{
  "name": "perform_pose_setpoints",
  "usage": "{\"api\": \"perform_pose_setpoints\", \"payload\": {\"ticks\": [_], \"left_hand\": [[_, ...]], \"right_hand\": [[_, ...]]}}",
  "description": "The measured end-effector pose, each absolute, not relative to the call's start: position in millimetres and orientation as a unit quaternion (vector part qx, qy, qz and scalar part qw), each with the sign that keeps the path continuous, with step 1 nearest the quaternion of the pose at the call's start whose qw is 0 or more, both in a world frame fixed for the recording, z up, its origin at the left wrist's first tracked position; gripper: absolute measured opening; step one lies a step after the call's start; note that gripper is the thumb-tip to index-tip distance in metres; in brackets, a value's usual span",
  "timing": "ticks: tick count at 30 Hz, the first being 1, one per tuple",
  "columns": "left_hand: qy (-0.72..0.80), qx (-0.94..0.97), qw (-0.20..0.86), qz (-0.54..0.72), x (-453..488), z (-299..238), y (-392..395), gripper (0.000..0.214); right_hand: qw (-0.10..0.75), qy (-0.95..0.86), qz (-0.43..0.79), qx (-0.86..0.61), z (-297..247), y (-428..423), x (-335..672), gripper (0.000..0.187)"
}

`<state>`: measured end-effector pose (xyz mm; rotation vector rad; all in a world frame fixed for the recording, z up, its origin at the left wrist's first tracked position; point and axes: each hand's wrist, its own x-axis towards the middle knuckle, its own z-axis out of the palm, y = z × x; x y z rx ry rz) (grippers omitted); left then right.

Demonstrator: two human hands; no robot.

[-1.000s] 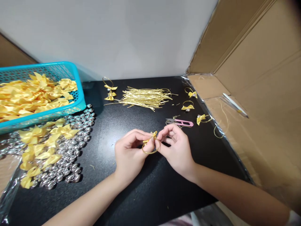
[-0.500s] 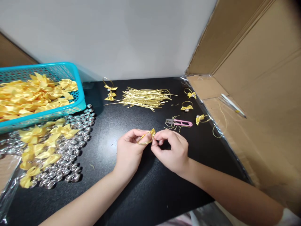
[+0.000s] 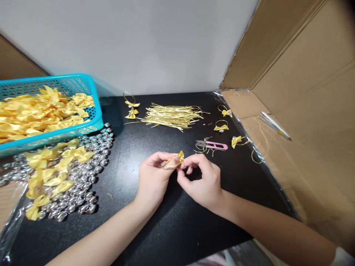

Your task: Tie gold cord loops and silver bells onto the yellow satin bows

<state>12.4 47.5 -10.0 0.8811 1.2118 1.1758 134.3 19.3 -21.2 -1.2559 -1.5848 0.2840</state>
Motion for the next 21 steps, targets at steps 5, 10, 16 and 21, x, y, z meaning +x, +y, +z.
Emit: {"api": "perform_pose_setpoints", "payload": {"ticks": [5, 10, 16, 21], "left_hand": [[0.511, 0.352, 0.596, 0.510, 10.7, -8.8, 48.4, 0.015], [0.500, 0.325, 0.619, 0.511, 11.0, -9.2, 48.6, 0.014], [0.486, 0.306, 0.647, 0.501, 10.2, -11.6, 48.9, 0.015], [0.467, 0.270, 0.675, 0.503, 9.1, -12.7, 52.0, 0.016]], "right_hand": [[0.538, -0.645, 0.178, -0.513, -15.8, 17.9, 138.8, 0.018], [0.536, -0.657, 0.169, -0.502, -8.6, 27.6, 151.8, 0.013], [0.514, -0.708, 0.143, -0.462, -9.1, 35.8, 155.7, 0.014], [0.499, -0.717, 0.182, -0.451, -9.2, 39.0, 160.2, 0.012]]}}
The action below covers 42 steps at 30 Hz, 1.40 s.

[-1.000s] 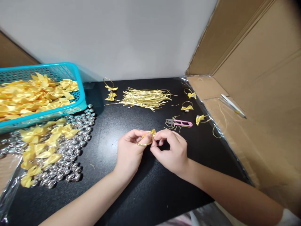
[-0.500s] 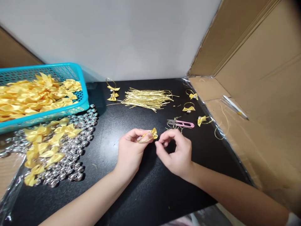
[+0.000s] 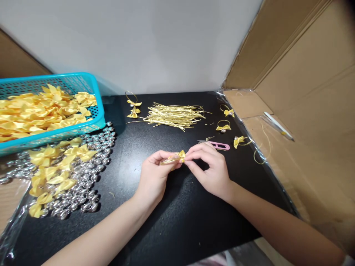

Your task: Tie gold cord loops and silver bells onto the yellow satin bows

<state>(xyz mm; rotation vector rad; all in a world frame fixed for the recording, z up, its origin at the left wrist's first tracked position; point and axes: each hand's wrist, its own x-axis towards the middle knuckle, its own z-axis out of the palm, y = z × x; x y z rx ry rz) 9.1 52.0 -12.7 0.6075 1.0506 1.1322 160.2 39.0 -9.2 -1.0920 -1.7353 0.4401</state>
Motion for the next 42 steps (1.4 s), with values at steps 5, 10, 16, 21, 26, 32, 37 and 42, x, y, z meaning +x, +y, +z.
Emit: {"api": "perform_pose_setpoints", "payload": {"ticks": [5, 10, 16, 21, 26, 32, 37, 42], "left_hand": [[0.457, 0.241, 0.693, 0.503, 10.1, -12.0, 54.8, 0.018], [0.449, 0.256, 0.693, 0.503, 10.0, -13.2, 53.6, 0.016], [0.449, 0.319, 0.659, 0.513, 8.1, -13.7, 50.7, 0.014], [0.462, 0.359, 0.628, 0.513, 8.5, -13.2, 50.2, 0.014], [0.453, 0.361, 0.631, 0.516, 8.0, -12.6, 47.9, 0.014], [0.445, 0.363, 0.634, 0.518, 8.0, -14.2, 47.5, 0.014], [0.449, 0.382, 0.617, 0.521, 9.2, -14.4, 47.5, 0.013], [0.456, 0.416, 0.579, 0.533, 11.3, -9.8, 45.6, 0.012]], "right_hand": [[0.507, -0.692, 0.233, -0.458, -7.7, 39.1, 162.4, 0.010], [0.500, -0.706, 0.202, -0.460, -5.7, 36.5, 161.3, 0.010], [0.506, -0.697, 0.168, -0.480, -3.2, 31.6, 155.9, 0.007], [0.518, -0.673, 0.196, -0.489, -0.4, 28.8, 155.0, 0.012], [0.512, -0.640, 0.269, -0.506, -2.9, 28.2, 152.3, 0.011], [0.514, -0.613, 0.292, -0.525, -5.2, 27.4, 148.5, 0.011], [0.513, -0.613, 0.264, -0.540, -4.3, 27.0, 146.5, 0.011], [0.518, -0.613, 0.237, -0.547, -7.2, 24.7, 144.9, 0.012]]}}
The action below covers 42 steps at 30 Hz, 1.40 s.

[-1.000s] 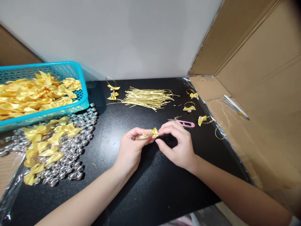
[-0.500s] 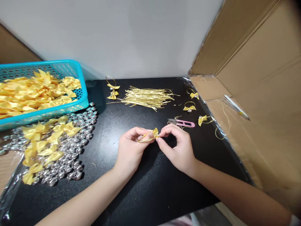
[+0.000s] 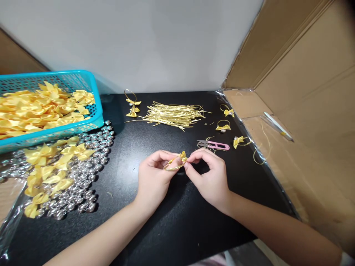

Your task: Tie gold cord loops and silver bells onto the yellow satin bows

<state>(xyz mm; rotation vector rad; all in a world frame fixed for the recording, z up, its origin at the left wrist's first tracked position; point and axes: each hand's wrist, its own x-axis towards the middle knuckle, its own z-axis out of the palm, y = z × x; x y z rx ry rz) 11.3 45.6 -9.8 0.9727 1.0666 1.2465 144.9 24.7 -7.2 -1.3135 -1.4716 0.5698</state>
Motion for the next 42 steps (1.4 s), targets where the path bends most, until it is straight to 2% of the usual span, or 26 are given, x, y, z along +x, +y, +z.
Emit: {"api": "perform_pose_setpoints", "payload": {"ticks": [10, 14, 19, 31, 42], "left_hand": [[0.413, 0.608, 0.382, 0.561, 3.2, -6.3, 40.6, 0.016], [0.411, 0.623, 0.360, 0.560, 2.5, -6.1, 40.2, 0.016], [0.423, 0.585, 0.400, 0.565, 6.3, -3.3, 41.0, 0.014], [0.443, 0.398, 0.591, 0.544, 9.1, -7.3, 47.7, 0.013], [0.437, 0.417, 0.574, 0.553, 9.0, -7.6, 45.6, 0.013]], "right_hand": [[0.551, -0.591, 0.251, -0.532, -1.3, 20.6, 142.0, 0.012], [0.566, -0.577, 0.275, -0.520, -0.1, 16.8, 138.8, 0.010], [0.568, -0.592, 0.266, -0.507, -1.1, 14.9, 136.7, 0.013], [0.587, -0.534, 0.327, -0.514, -3.5, 16.0, 139.5, 0.015], [0.588, -0.510, 0.347, -0.523, -1.3, 16.8, 139.6, 0.006]]}}
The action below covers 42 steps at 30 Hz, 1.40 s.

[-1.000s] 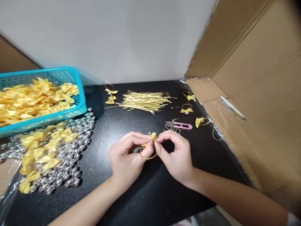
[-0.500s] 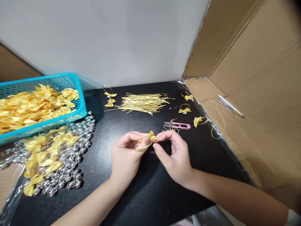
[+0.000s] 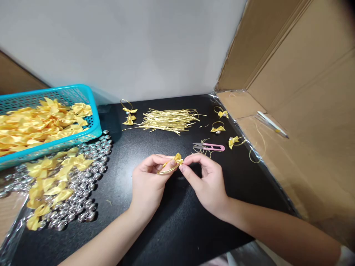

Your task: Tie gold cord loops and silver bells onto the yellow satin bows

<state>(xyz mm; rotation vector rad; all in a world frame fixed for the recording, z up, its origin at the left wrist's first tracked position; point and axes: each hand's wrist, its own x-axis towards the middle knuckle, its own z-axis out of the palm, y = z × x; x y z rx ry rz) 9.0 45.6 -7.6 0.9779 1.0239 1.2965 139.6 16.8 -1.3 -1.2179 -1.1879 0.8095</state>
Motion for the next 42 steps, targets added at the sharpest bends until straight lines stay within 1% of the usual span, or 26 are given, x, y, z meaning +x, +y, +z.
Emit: {"api": "perform_pose_setpoints", "payload": {"ticks": [8, 26, 32, 37, 42], "left_hand": [[0.441, 0.414, 0.570, 0.556, 9.1, -7.1, 44.8, 0.015], [0.447, 0.437, 0.558, 0.546, 9.6, -9.0, 42.8, 0.013], [0.467, 0.450, 0.532, 0.544, 11.0, -7.8, 42.0, 0.013], [0.480, 0.457, 0.515, 0.543, 12.2, -5.3, 44.1, 0.012], [0.482, 0.452, 0.520, 0.542, 11.9, -5.0, 46.3, 0.012]], "right_hand": [[0.591, -0.480, 0.375, -0.529, -2.9, 18.3, 139.1, 0.005], [0.590, -0.509, 0.328, -0.534, -3.6, 18.8, 138.0, 0.008], [0.578, -0.522, 0.324, -0.536, -6.1, 17.3, 137.9, 0.009], [0.550, -0.556, 0.307, -0.542, -8.6, 15.5, 134.8, 0.013], [0.531, -0.577, 0.312, -0.537, -9.3, 12.7, 132.5, 0.015]]}}
